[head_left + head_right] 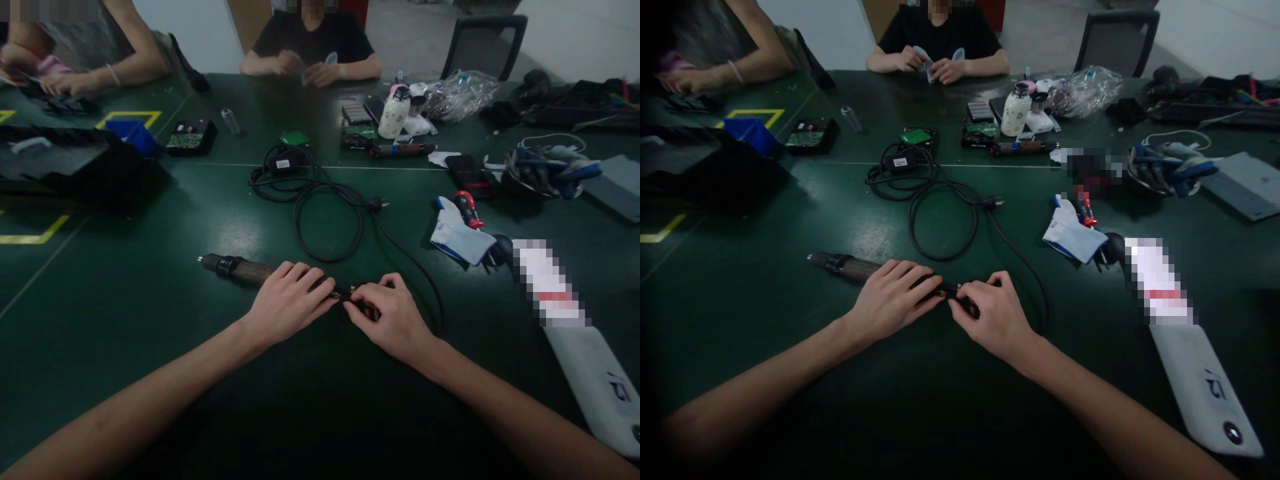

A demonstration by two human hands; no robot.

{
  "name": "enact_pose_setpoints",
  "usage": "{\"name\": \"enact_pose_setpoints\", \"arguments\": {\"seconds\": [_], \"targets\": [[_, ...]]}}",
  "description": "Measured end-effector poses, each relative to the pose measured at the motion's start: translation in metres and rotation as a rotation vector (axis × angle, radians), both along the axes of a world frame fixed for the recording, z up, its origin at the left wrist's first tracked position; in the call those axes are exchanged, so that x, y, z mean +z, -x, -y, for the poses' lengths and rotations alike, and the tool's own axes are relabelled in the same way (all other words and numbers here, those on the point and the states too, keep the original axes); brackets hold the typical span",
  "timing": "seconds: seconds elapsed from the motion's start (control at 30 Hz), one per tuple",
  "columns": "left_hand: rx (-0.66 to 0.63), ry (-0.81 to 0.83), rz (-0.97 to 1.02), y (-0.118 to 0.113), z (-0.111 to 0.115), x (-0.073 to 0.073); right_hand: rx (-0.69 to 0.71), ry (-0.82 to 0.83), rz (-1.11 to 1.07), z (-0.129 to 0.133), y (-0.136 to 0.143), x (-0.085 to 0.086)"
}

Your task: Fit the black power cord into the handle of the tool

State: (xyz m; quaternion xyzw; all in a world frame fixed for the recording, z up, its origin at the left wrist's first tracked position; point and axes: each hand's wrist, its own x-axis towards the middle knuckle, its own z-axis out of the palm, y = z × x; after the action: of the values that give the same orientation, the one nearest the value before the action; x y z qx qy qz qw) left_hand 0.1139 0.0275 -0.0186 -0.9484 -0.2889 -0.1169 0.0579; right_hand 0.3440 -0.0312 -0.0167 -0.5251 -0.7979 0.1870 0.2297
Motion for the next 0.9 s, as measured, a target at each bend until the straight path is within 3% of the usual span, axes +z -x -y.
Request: {"name": "enact_pose_setpoints", "arguments": {"seconds": [0.5,0.9], "targets": [[-0.094,-0.023,0.125,0.0032,0.0012,-0.0036,-0.020,0.007,0.017,-0.0006,0.0023,-0.0005],[-0.121,0.002,0.115,0.0031,0.0012,-0.0052,-0.007,0.017,0.030,-0.0002,0.0027,-0.0010]]}}
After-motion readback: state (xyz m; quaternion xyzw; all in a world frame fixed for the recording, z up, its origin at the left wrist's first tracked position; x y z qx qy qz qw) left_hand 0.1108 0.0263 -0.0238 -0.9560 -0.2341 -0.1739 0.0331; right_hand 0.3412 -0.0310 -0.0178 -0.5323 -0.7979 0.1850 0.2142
